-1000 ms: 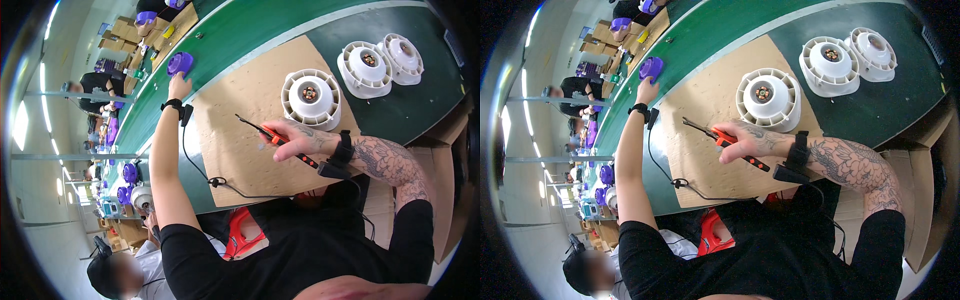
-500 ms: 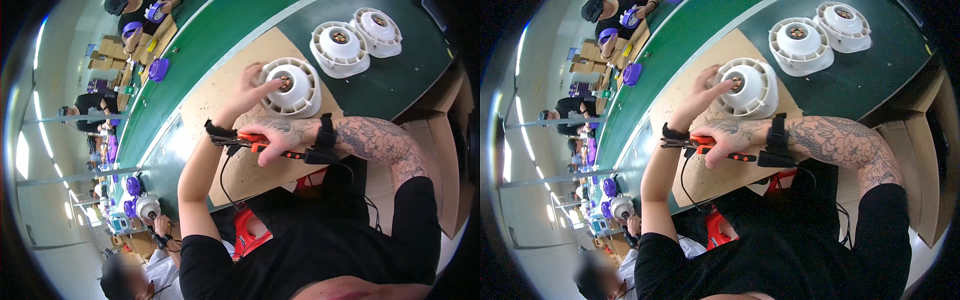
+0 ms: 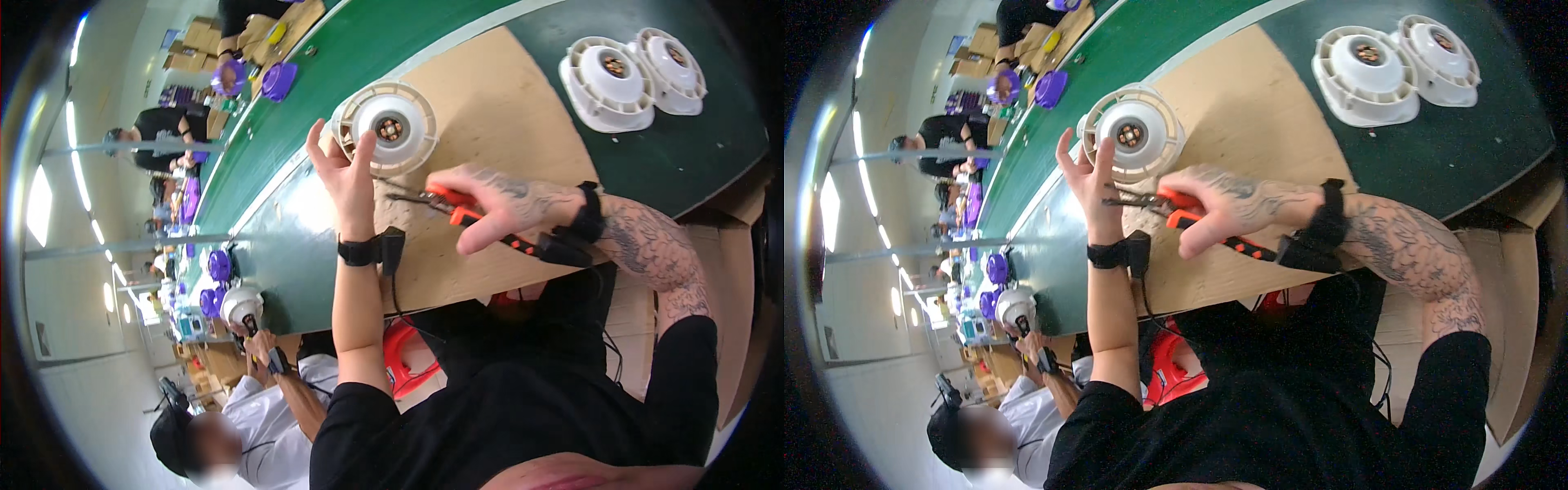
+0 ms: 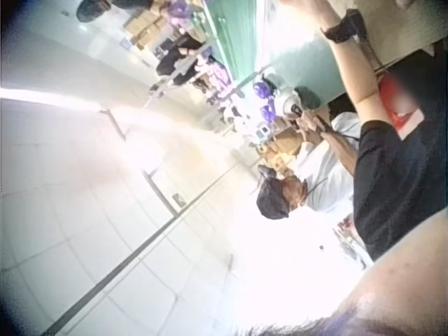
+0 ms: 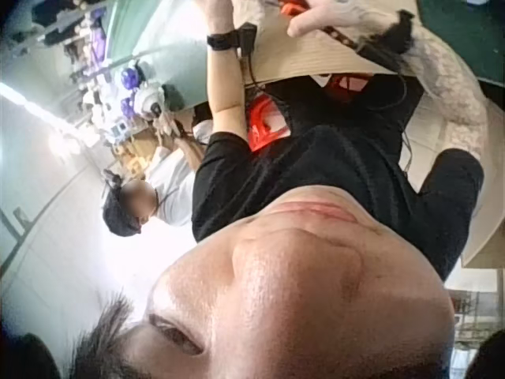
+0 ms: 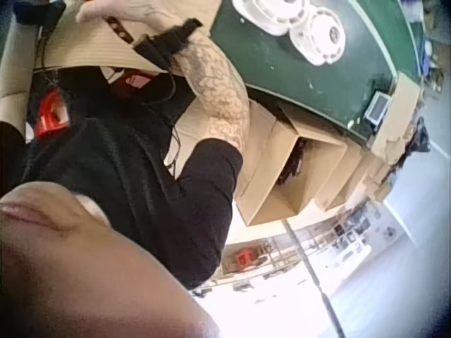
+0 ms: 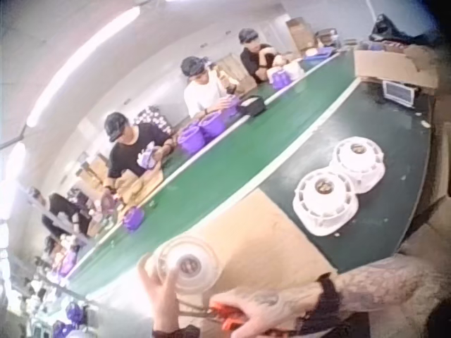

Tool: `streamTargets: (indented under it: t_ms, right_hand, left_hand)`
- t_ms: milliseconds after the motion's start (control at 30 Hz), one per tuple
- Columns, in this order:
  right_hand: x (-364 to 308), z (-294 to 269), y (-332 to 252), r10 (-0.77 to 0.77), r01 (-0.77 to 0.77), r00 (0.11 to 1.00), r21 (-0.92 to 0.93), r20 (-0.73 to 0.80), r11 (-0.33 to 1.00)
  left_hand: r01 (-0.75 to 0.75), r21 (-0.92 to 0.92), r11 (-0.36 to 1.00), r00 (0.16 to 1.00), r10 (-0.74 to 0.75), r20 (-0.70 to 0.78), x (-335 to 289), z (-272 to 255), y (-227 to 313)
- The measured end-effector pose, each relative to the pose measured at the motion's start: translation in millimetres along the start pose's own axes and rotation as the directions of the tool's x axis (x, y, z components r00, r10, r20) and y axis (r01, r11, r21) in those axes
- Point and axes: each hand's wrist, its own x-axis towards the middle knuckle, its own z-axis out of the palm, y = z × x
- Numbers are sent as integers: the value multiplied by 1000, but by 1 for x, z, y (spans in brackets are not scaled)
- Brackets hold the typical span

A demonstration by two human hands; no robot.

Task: The person uses pliers to manipulate wires inside white and purple plastic electrical housings. They repeatedly pick up a housing, insert the pliers into the central opening to adjust internal components, and then place the housing back on the table or into a box. The task involves handling multiple units of both white and purple housings.

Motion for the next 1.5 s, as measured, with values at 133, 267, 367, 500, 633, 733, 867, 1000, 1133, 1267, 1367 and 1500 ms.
streamTargets:
  t_ms: [133,267,367,500,633,733,867,1000,1133,1267,1367,1500]
  right_hand:
    - [-4,1,-5,-43,-13,961,-200,-273,980]
    - [1,-6,-7,-12,-264,893,-545,-450,796]
    - [0,-8,8,-152,-237,860,-644,-487,727]
    - [-2,-5,15,-142,-268,853,-655,-502,706]
    - [-2,-6,15,-183,-312,817,-686,-546,657]
    - [-3,-6,13,-180,-322,816,-691,-549,647]
    - [-6,-7,13,-164,-336,822,-696,-546,634]
    - [-5,-5,19,-155,-355,810,-684,-566,638]
    - [-8,-3,25,-217,-337,795,-709,-567,619]
    - [-7,-3,24,-233,-339,782,-708,-578,619]
    - [-6,-4,21,-234,-352,779,-715,-581,603]
    - [-9,-5,20,-218,-352,788,-712,-576,607]
  left_hand:
    - [-43,-13,999,992,41,-115,0,-12,-4]
    - [-177,97,979,976,188,-110,-8,-5,11]
    - [-237,140,961,960,254,-121,-13,2,18]
    - [-245,181,953,945,276,-177,-18,10,21]
    - [-270,250,930,927,321,-193,-21,16,18]
    - [-260,251,932,924,315,-215,-26,26,20]
    - [-264,269,926,922,324,-211,-28,31,17]
    - [-254,286,924,926,317,-203,-33,37,15]
    - [-318,303,898,909,380,-171,-34,41,13]
    - [-338,316,887,903,400,-156,-36,42,14]
    - [-343,335,878,901,409,-148,-35,42,12]
    - [-343,328,880,906,402,-133,-35,45,13]
